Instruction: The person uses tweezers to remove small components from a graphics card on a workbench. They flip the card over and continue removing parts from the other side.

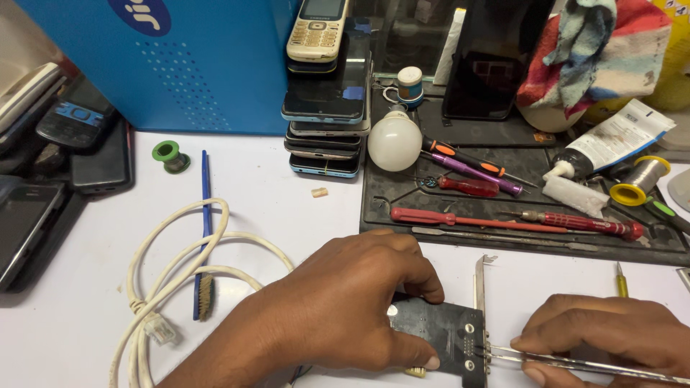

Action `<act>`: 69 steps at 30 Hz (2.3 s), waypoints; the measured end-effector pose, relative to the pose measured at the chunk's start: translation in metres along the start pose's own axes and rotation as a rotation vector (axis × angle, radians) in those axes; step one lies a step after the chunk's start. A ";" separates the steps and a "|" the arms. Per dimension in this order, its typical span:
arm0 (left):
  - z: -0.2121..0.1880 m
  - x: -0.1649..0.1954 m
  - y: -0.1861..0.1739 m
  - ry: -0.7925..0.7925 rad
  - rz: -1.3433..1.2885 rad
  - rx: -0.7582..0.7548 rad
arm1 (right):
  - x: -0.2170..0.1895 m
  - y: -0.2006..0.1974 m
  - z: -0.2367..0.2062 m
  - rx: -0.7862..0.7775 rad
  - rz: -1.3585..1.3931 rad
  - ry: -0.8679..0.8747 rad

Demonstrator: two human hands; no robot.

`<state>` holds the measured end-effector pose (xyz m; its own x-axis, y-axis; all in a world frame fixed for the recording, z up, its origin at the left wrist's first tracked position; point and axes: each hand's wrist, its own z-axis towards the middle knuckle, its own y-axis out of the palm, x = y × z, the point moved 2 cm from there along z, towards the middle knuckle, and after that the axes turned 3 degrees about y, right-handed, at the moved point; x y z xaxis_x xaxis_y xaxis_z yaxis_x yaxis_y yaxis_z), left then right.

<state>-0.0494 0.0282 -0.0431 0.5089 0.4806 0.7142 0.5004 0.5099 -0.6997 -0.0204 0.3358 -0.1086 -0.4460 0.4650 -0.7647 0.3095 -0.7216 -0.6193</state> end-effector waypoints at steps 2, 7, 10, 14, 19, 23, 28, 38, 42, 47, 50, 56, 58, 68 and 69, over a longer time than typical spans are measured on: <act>0.000 0.000 0.000 -0.003 -0.003 0.000 | 0.001 0.001 0.000 -0.009 0.001 0.034; 0.000 0.000 0.000 -0.008 -0.007 -0.009 | 0.003 -0.001 0.001 -0.015 -0.010 0.039; 0.000 0.000 0.000 0.003 0.001 -0.002 | 0.002 -0.003 0.002 -0.027 0.008 -0.010; 0.000 0.000 0.000 0.009 0.007 0.004 | 0.002 -0.003 0.000 -0.028 0.019 -0.024; 0.001 -0.001 0.000 -0.006 -0.010 -0.007 | 0.007 -0.001 -0.003 -0.061 -0.018 0.070; 0.000 -0.001 0.000 0.002 -0.015 -0.003 | 0.008 -0.001 -0.004 -0.037 -0.025 0.045; 0.000 -0.001 0.000 -0.026 -0.020 -0.022 | 0.006 0.001 -0.003 -0.028 -0.002 0.081; 0.001 0.000 -0.001 -0.024 -0.021 -0.030 | 0.009 0.000 -0.004 -0.049 -0.039 0.060; 0.000 0.000 -0.001 -0.027 -0.028 -0.021 | 0.018 0.000 -0.006 -0.074 -0.076 0.107; 0.000 0.000 -0.001 -0.003 -0.027 -0.012 | 0.025 0.000 -0.009 -0.093 -0.098 0.156; 0.000 0.000 -0.002 0.012 -0.014 -0.004 | 0.026 -0.001 -0.010 -0.096 -0.088 0.142; 0.000 0.000 -0.001 -0.010 -0.020 -0.014 | 0.022 -0.001 -0.009 -0.091 -0.080 0.140; 0.000 0.000 -0.001 -0.007 -0.023 -0.012 | 0.020 -0.001 -0.009 -0.071 -0.048 0.135; 0.000 0.001 -0.001 -0.019 -0.020 -0.011 | 0.026 0.001 -0.011 0.005 -0.078 0.142; 0.000 0.001 -0.001 -0.020 -0.021 -0.012 | 0.029 0.001 -0.012 -0.003 -0.086 0.181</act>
<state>-0.0494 0.0278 -0.0417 0.4841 0.4840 0.7290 0.5190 0.5119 -0.6845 -0.0229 0.3547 -0.1330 -0.3125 0.6099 -0.7283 0.2793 -0.6738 -0.6841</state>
